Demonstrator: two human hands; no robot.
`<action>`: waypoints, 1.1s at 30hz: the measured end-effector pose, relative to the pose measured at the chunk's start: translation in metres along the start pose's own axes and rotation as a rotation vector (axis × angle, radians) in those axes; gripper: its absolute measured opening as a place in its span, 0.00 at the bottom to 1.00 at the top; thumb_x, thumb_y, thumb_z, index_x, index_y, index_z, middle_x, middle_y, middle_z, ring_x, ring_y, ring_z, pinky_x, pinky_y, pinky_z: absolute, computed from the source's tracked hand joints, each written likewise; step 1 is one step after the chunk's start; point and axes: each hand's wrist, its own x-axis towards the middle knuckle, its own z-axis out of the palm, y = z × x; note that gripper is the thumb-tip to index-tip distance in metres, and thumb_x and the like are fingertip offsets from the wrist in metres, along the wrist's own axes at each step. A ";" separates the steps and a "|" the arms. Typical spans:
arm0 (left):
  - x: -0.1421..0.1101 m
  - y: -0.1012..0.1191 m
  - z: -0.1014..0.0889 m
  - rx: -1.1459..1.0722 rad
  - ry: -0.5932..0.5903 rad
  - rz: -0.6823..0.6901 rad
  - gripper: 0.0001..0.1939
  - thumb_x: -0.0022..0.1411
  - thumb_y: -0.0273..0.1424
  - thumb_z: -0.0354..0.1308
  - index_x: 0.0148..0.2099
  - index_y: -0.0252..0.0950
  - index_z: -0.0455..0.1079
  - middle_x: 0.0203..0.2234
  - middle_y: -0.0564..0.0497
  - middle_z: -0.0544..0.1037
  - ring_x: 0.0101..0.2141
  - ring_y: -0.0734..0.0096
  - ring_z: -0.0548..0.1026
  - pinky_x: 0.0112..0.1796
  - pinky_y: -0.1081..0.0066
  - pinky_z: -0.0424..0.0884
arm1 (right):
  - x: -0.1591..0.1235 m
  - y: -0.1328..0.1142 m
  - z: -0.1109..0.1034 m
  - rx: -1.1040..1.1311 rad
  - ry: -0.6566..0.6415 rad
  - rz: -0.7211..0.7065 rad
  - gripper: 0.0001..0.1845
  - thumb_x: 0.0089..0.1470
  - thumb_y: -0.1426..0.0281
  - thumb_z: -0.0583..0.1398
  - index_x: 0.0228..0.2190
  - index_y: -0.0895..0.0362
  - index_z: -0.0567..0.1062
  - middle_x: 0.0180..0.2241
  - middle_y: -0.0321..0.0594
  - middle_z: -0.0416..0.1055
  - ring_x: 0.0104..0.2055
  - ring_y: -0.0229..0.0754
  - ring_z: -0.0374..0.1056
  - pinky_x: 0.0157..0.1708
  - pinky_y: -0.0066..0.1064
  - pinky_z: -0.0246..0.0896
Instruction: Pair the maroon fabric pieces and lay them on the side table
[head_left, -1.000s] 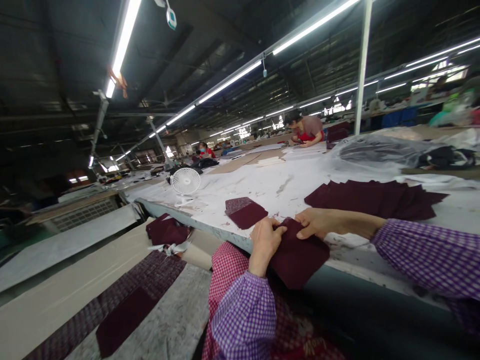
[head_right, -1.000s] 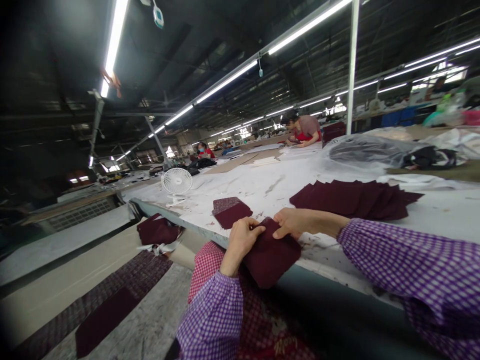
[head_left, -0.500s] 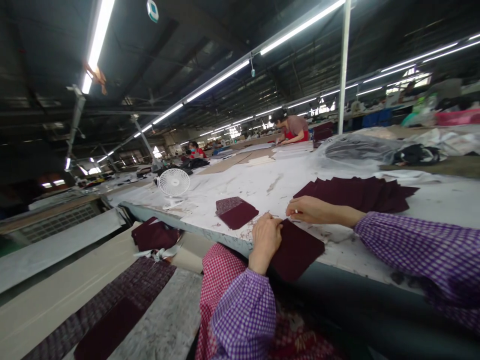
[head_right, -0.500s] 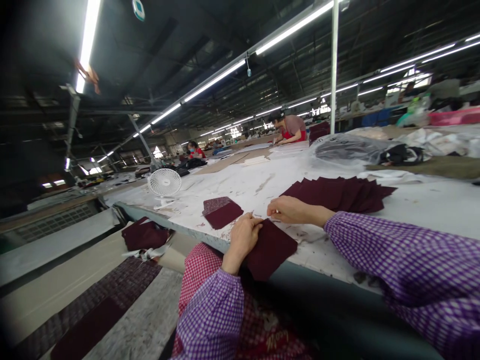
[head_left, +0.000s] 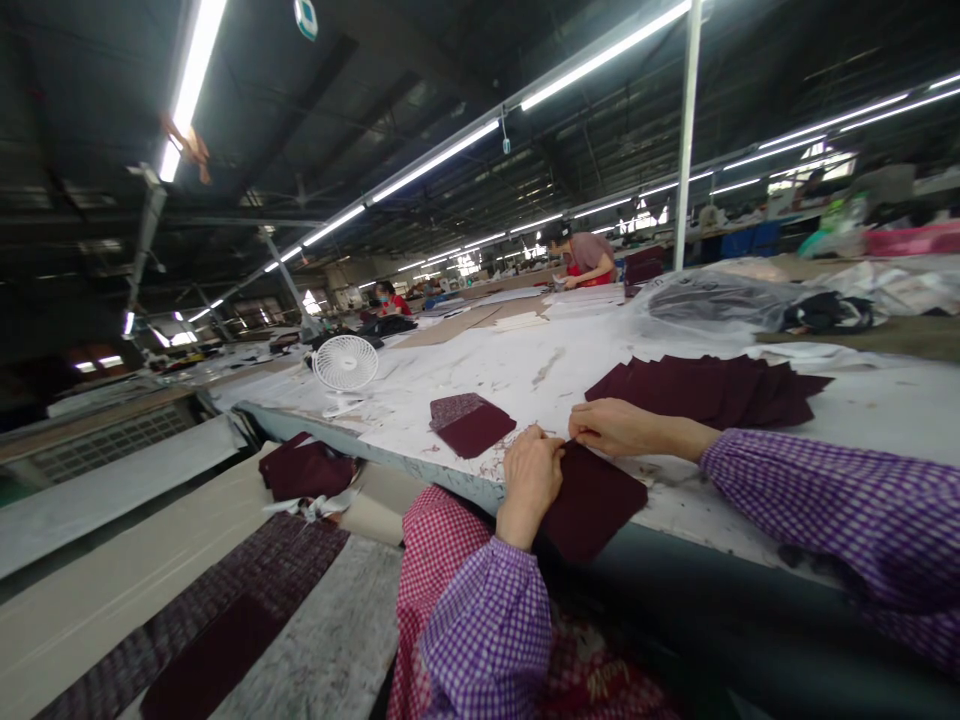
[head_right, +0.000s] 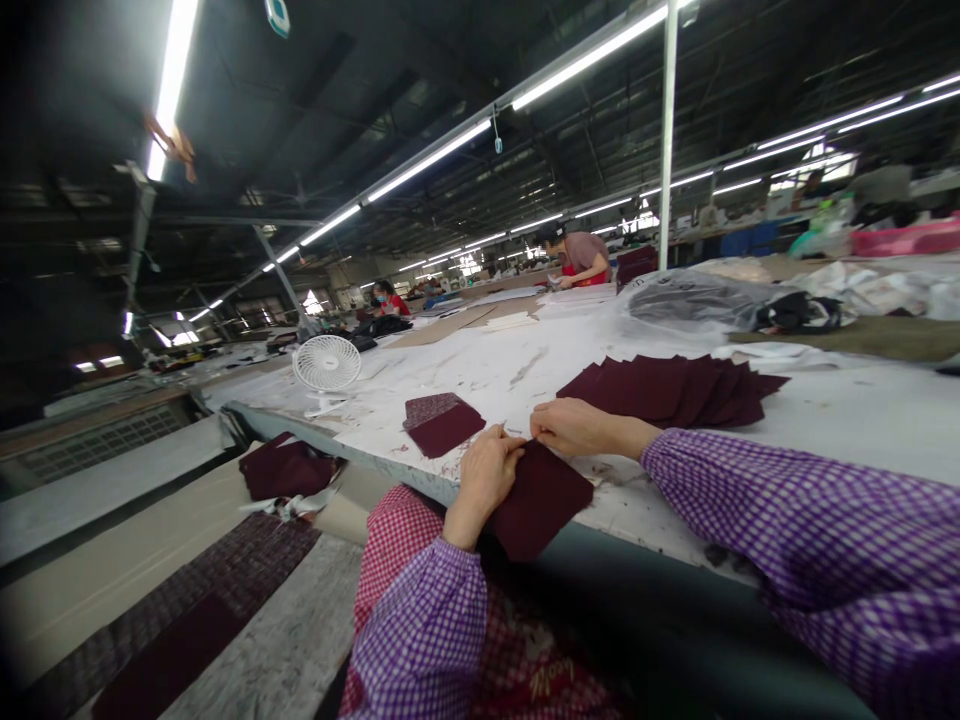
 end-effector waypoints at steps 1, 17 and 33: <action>0.000 0.000 0.000 -0.007 0.003 -0.002 0.14 0.64 0.30 0.50 0.47 0.43 0.74 0.38 0.48 0.72 0.43 0.64 0.70 0.41 0.68 0.65 | -0.001 0.000 0.002 -0.037 0.015 -0.017 0.09 0.56 0.74 0.52 0.30 0.60 0.71 0.31 0.42 0.70 0.31 0.39 0.64 0.33 0.29 0.55; -0.003 -0.001 -0.001 -0.014 0.014 0.063 0.17 0.65 0.28 0.47 0.45 0.44 0.76 0.38 0.49 0.73 0.42 0.64 0.69 0.41 0.68 0.65 | -0.011 0.009 0.003 -0.285 -0.021 -0.180 0.12 0.55 0.81 0.52 0.36 0.58 0.73 0.35 0.42 0.69 0.36 0.41 0.66 0.29 0.28 0.55; -0.025 -0.041 -0.016 -0.225 0.101 0.009 0.09 0.59 0.26 0.57 0.38 0.41 0.77 0.34 0.52 0.75 0.40 0.68 0.70 0.43 0.70 0.66 | -0.011 -0.027 -0.014 0.089 -0.022 -0.067 0.16 0.56 0.79 0.49 0.36 0.58 0.76 0.35 0.44 0.72 0.38 0.40 0.68 0.40 0.29 0.60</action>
